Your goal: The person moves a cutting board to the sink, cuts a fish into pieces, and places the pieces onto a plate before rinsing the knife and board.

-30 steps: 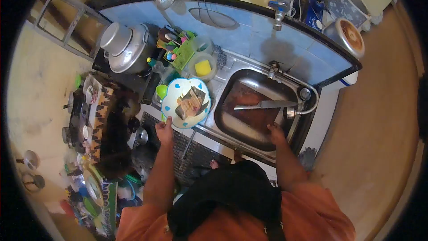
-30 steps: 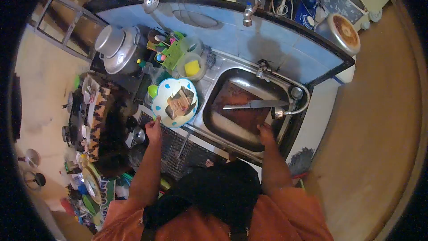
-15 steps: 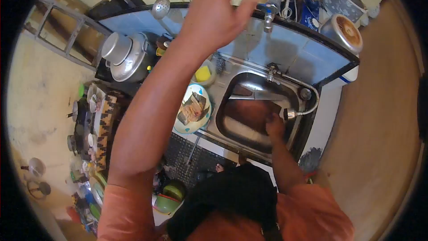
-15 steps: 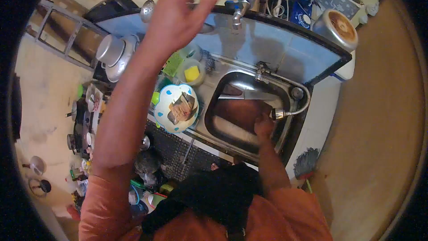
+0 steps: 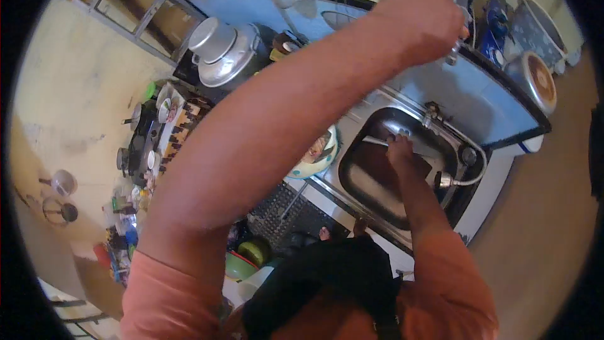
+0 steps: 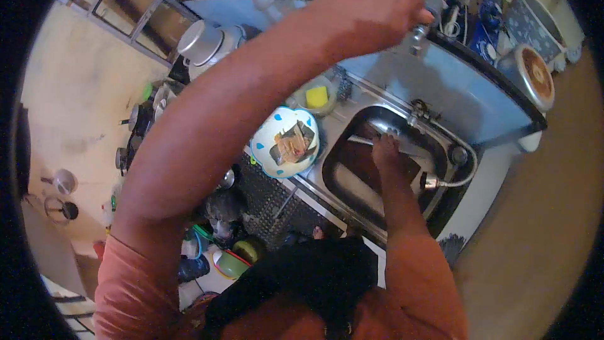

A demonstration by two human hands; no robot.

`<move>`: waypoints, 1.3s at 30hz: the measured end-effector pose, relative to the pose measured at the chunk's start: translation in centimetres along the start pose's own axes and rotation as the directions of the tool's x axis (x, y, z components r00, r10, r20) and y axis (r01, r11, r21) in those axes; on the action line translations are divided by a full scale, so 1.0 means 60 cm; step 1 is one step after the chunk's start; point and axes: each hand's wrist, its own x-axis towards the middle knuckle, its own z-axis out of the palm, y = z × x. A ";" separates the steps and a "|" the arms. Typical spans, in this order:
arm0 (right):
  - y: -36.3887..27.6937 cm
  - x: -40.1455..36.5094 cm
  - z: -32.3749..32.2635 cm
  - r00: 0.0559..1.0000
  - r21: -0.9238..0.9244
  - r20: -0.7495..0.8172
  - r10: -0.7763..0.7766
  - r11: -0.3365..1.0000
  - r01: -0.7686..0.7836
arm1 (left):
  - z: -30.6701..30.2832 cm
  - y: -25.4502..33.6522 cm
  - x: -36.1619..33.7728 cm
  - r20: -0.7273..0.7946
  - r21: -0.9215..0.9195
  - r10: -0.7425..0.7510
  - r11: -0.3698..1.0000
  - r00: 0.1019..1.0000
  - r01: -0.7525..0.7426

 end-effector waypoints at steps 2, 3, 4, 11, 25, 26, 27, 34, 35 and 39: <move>-0.006 0.012 0.003 0.997 0.004 -0.080 -0.001 1.000 0.001 | -0.004 0.003 -0.004 -0.003 -0.007 0.007 1.000 1.000 -0.007; -0.008 0.016 -0.001 0.998 -0.064 -0.034 -0.051 0.997 0.048 | -0.006 0.006 -0.005 0.033 0.013 0.007 1.000 0.999 -0.007; -0.011 0.018 -0.003 0.996 -0.130 0.015 -0.093 0.987 0.095 | -0.008 0.010 -0.006 0.070 0.030 0.008 1.000 0.998 -0.010; -0.028 0.005 -0.013 0.943 -0.280 0.167 -0.289 0.903 0.326 | -0.020 0.014 -0.045 0.010 -0.131 -0.241 0.962 0.970 0.241; 0.025 -0.040 -0.045 0.989 0.584 0.056 0.135 0.799 -0.142 | 0.386 0.166 -0.548 0.691 -0.190 -0.310 0.794 0.653 0.578; 0.022 -0.045 -0.044 0.989 0.576 0.063 0.132 0.805 -0.144 | 0.402 0.179 -0.551 0.691 -0.197 -0.312 0.787 0.653 0.585; 0.008 -0.055 -0.065 0.904 0.885 0.304 0.300 0.262 -0.384 | 0.406 0.189 -0.546 0.740 -0.187 -0.302 0.765 0.601 0.616; 0.000 -0.047 -0.162 0.787 0.590 0.514 0.342 -0.807 -0.035 | 0.534 0.261 -0.599 0.775 -0.156 -0.434 0.571 0.458 0.806; 0.012 -0.038 -0.168 0.792 0.592 0.511 0.334 -0.805 -0.043 | 0.550 0.265 -0.596 0.771 -0.153 -0.445 0.565 0.456 0.811; 0.051 -0.017 -0.224 0.952 0.574 0.298 0.065 -0.810 -0.125 | 0.581 0.269 -0.584 0.796 -0.148 -0.446 0.510 0.408 0.847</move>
